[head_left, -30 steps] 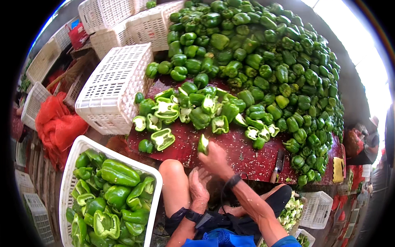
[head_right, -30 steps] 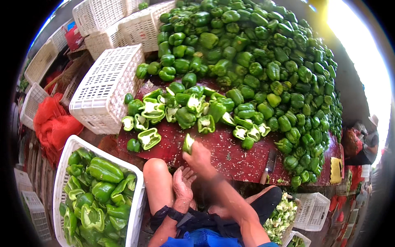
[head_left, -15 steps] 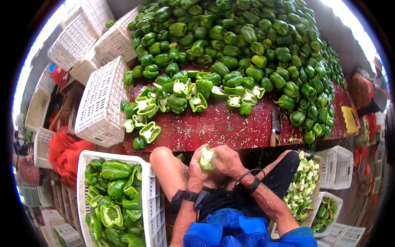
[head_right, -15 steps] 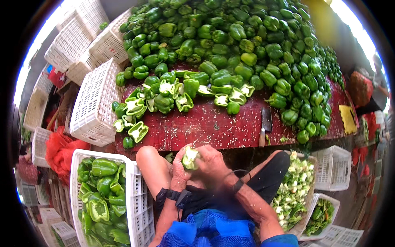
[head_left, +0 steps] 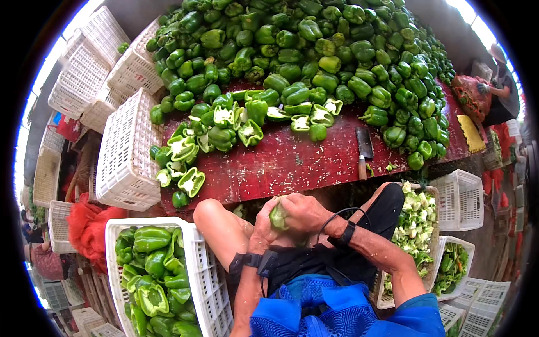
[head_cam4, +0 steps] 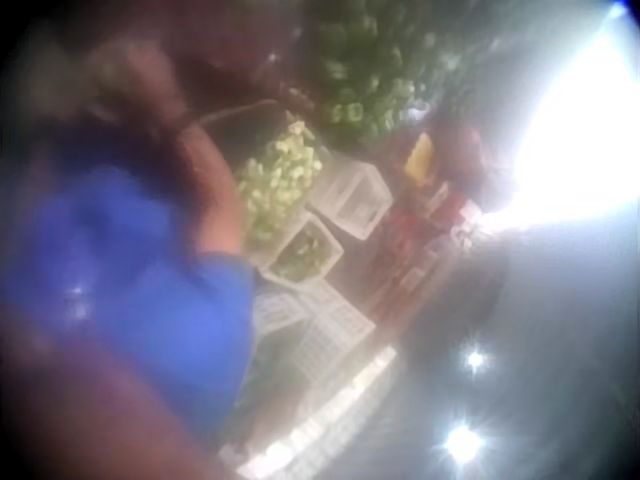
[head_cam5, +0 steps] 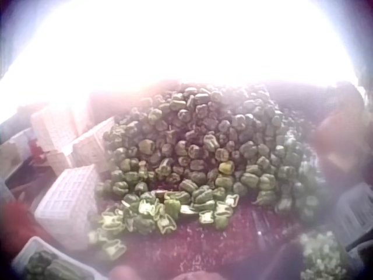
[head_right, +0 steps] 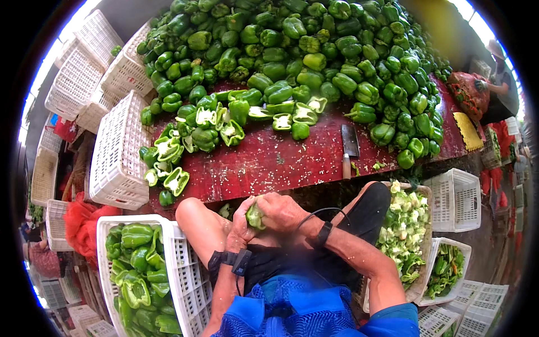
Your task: The person de-cores green peppers by hand and with a cleaver, then places the halves into a white crate.
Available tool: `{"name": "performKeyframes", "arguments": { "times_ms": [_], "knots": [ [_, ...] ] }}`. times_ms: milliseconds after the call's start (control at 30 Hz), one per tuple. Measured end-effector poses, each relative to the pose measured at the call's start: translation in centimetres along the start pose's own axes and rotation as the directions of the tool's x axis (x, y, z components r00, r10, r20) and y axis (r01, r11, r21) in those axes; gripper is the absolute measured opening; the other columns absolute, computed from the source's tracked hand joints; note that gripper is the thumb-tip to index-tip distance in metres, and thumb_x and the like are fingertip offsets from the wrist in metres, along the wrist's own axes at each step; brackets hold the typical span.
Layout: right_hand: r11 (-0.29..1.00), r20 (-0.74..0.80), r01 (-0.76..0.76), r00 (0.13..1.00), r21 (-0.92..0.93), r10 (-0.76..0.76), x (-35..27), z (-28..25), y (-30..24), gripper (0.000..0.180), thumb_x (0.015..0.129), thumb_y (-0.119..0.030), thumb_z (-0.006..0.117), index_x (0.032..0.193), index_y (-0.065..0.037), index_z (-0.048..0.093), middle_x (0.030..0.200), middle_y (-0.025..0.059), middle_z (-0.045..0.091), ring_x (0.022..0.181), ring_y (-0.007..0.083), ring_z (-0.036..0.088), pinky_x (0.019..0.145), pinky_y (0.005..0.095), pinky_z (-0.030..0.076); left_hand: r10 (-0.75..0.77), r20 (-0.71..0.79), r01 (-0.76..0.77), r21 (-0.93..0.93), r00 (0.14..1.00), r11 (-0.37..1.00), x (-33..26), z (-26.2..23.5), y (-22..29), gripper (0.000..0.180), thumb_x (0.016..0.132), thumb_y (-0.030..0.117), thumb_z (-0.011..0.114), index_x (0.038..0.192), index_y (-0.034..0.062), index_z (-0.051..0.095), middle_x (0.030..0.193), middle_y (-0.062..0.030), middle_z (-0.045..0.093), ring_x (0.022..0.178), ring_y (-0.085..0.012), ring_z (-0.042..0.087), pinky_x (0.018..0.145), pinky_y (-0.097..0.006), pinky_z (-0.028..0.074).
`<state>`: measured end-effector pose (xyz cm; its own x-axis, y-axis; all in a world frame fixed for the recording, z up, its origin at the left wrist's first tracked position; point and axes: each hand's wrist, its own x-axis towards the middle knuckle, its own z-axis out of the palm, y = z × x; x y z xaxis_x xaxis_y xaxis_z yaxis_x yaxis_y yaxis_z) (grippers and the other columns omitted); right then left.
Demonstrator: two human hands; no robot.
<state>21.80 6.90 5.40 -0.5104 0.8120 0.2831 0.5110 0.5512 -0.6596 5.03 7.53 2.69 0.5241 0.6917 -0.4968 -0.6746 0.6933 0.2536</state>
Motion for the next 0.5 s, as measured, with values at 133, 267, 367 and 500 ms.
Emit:
{"name": "performKeyframes", "arguments": {
  "times_ms": [133,267,367,500],
  "knots": [
    [0.989,-0.02,0.058,0.998,-0.137,-0.061,0.6,0.5,-1.4,0.038,0.074,-0.019,0.065,0.104,0.001,0.054,0.09,0.0159,0.059,0.082,0.0343,0.062,0.066,0.043,0.054,0.007,-0.013,-0.007,0.042,1.0,0.999,-0.4,-1.9,0.6,0.024,0.098,0.028,0.053,0.106,0.0082,0.063,0.097,-0.0048,0.068,0.088,-0.0189,0.067,0.079,-0.035,0.056],
    [0.973,-0.032,-0.107,0.994,-0.206,0.103,0.6,1.9,-0.7,0.031,0.076,-0.018,0.063,0.099,0.0,0.054,0.083,0.0139,0.058,0.074,0.0327,0.061,0.061,0.0415,0.053,0.12,-0.021,-0.112,0.225,0.993,0.968,0.5,-2.6,-0.9,0.025,0.097,0.03,0.054,0.107,0.0083,0.063,0.096,-0.0053,0.068,0.087,-0.0193,0.067,0.079,-0.035,0.057],
    [0.961,-0.082,-0.095,0.994,-0.259,0.076,0.4,3.0,0.1,0.023,0.078,-0.016,0.06,0.096,-0.002,0.054,0.077,0.0125,0.057,0.068,0.0316,0.061,0.059,0.0401,0.052,0.025,-0.084,-0.016,0.107,0.996,0.994,0.5,-2.0,-0.3,0.027,0.097,0.031,0.055,0.109,0.008,0.062,0.093,-0.0056,0.067,0.086,-0.0202,0.067,0.079,-0.034,0.057],
    [0.986,-0.194,-0.07,0.976,0.15,0.099,-0.2,4.4,1.2,0.017,0.082,-0.014,0.057,0.093,-0.002,0.054,0.078,0.0141,0.059,0.072,0.0337,0.063,0.062,0.0425,0.053,-0.103,0.101,0.086,0.166,0.989,0.982,0.3,-2.9,0.5,0.034,0.096,0.035,0.055,0.112,0.0058,0.059,0.09,-0.0084,0.066,0.071,-0.0219,0.066,0.055,-0.037,0.058]
  ]
}}
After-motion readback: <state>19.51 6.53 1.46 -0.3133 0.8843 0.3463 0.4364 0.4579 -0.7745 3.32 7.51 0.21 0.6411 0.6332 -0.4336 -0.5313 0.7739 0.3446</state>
